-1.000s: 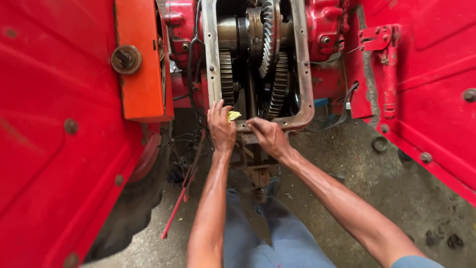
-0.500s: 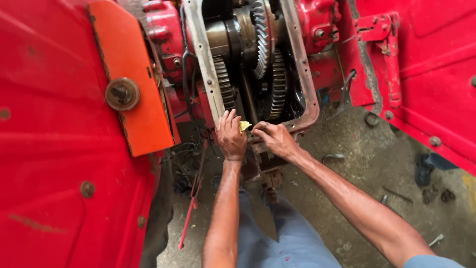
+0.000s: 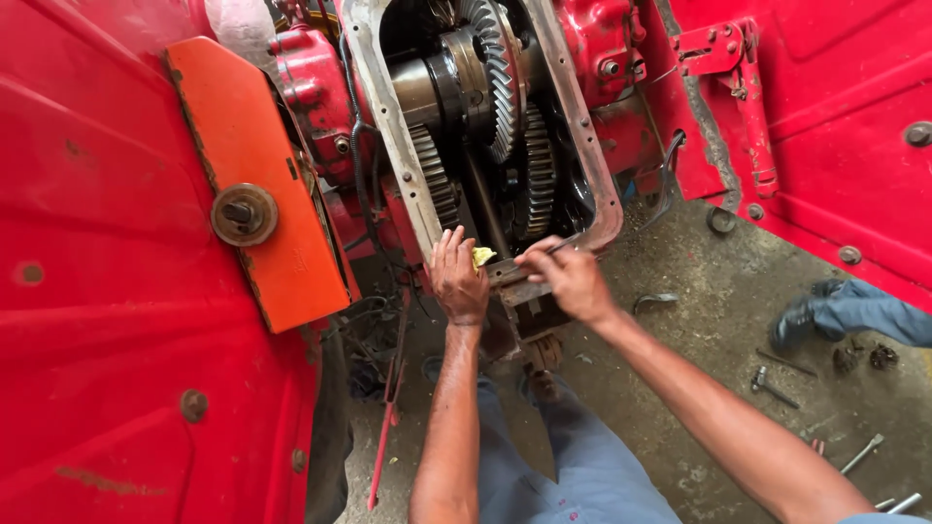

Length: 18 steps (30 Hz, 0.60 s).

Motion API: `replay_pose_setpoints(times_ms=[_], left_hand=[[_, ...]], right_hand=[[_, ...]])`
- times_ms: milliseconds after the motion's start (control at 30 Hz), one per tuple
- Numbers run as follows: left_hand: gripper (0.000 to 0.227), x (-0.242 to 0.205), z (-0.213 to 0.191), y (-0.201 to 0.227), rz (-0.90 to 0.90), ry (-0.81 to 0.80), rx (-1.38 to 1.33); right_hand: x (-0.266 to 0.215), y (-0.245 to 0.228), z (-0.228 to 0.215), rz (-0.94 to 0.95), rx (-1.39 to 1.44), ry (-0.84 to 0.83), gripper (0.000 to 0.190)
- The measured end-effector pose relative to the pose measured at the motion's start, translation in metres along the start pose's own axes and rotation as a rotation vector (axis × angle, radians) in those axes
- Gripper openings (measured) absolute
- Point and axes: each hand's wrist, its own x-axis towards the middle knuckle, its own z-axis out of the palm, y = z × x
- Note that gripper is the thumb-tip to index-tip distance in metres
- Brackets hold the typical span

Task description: Inspecting and cleaning the internal transmission gears of a tractor using a scraper and cloth.

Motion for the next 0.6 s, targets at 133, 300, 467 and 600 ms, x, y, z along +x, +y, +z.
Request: replay_pose_setpoints(times_ms=[133,300,467,600], left_hand=[[0.033,-0.005,0.004,-0.002,-0.014,-0.014,-0.004],[0.031,-0.008,0.011,-0.008,-0.003,-0.007,0.001],[0.033,-0.007,0.002,-0.002,-0.011,-0.015,-0.001],[0.034,-0.006,0.003,-0.001,-0.018,-0.017,-0.004]], right_hand=[[-0.002,0.018,0.014,-0.181,-0.328,-0.127,0.023],[0.011,0.037,0.020,-0.402,-0.525,-0.248,0.024],[0.025,-0.007,0.008,0.071,-0.269,-0.145,0.024],[0.021,-0.011,-0.007,-0.048,-0.035,-0.101,0.021]])
